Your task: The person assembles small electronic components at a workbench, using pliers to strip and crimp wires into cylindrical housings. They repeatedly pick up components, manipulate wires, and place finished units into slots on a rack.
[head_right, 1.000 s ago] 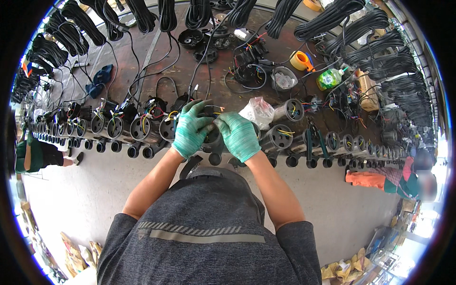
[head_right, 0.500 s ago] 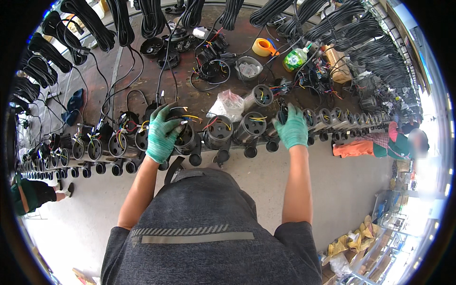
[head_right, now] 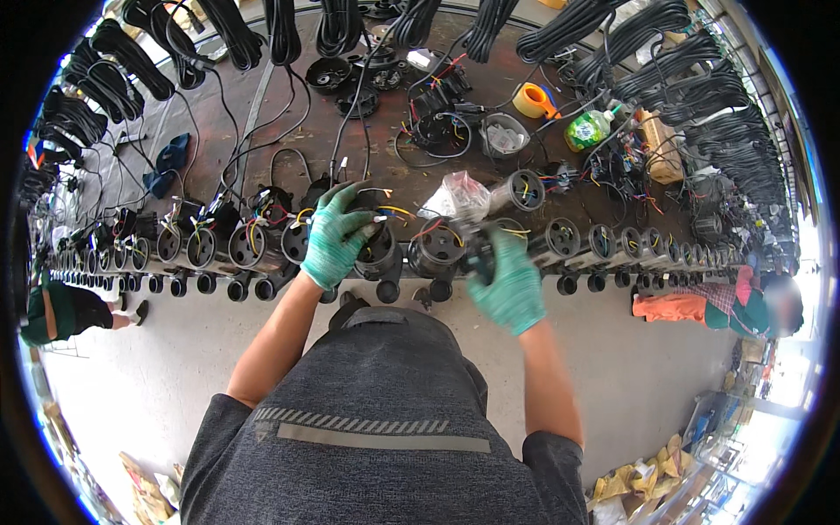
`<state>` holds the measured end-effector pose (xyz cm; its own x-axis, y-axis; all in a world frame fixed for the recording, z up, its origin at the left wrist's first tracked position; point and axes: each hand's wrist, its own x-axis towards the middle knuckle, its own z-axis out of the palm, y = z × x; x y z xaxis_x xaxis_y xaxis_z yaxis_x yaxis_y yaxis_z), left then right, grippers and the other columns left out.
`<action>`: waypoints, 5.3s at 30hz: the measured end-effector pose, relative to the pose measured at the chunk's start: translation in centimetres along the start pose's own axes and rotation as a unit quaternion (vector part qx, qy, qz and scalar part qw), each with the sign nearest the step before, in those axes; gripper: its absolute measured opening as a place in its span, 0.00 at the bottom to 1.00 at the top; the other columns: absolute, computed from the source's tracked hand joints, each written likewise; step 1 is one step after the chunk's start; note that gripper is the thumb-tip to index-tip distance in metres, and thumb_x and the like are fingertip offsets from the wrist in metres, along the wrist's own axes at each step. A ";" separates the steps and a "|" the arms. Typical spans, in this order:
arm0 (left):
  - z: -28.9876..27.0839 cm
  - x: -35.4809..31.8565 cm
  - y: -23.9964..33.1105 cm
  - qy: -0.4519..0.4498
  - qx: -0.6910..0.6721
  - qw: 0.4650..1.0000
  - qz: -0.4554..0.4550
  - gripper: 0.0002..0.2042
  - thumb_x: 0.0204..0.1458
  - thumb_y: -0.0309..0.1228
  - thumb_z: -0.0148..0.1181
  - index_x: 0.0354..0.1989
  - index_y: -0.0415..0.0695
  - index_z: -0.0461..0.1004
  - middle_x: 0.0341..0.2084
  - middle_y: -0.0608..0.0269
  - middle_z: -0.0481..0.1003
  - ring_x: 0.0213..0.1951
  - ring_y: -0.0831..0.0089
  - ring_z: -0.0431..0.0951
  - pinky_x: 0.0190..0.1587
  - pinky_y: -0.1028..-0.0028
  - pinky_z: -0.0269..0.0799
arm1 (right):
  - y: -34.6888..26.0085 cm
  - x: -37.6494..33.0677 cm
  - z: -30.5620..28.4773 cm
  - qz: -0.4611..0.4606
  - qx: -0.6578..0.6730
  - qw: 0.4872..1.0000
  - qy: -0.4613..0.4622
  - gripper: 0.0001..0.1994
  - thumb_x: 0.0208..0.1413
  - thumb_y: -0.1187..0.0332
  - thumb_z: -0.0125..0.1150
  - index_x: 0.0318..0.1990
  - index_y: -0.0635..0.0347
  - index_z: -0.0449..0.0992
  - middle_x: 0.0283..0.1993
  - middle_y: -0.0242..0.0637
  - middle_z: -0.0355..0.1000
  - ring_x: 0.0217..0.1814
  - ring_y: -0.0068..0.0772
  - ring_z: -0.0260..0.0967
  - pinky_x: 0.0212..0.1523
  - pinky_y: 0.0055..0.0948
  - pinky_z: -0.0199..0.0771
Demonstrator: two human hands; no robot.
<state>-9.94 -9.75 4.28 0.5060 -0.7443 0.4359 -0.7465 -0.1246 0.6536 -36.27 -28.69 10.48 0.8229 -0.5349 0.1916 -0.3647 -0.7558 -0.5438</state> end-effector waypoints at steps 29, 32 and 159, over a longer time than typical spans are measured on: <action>-0.8 -0.1 0.0 -0.017 -0.075 0.997 0.001 0.15 0.46 0.24 0.72 0.45 0.40 0.87 0.64 0.50 0.76 0.67 0.45 0.70 0.70 0.54 0.66 | -5.2 4.5 7.7 -0.060 -0.054 0.986 -0.146 0.39 0.46 0.69 0.72 0.68 0.64 0.65 0.54 0.57 0.72 0.54 0.61 0.74 0.53 0.53 0.78; -0.9 -0.1 0.0 -0.015 -0.091 0.996 0.003 0.14 0.47 0.22 0.71 0.45 0.39 0.87 0.65 0.51 0.75 0.67 0.46 0.70 0.70 0.55 0.65 | -5.2 4.9 7.7 -0.063 -0.067 0.983 -0.161 0.38 0.47 0.69 0.72 0.68 0.64 0.65 0.52 0.56 0.73 0.51 0.60 0.76 0.51 0.52 0.79; -1.2 1.3 -1.2 -0.036 -0.114 0.991 0.051 0.12 0.50 0.18 0.66 0.45 0.40 0.82 0.45 0.52 0.82 0.61 0.45 0.75 0.67 0.52 0.69 | -7.2 10.4 9.3 -0.201 -0.064 0.977 -0.029 0.06 0.59 0.67 0.67 0.32 0.58 0.79 0.26 0.35 0.78 0.21 0.32 0.75 0.22 0.31 0.74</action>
<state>-7.91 -9.81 4.82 0.3948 -0.7915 0.4665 -0.6702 0.0992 0.7355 -21.04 -25.29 8.76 0.9331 -0.1659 0.3190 -0.0560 -0.9435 -0.3267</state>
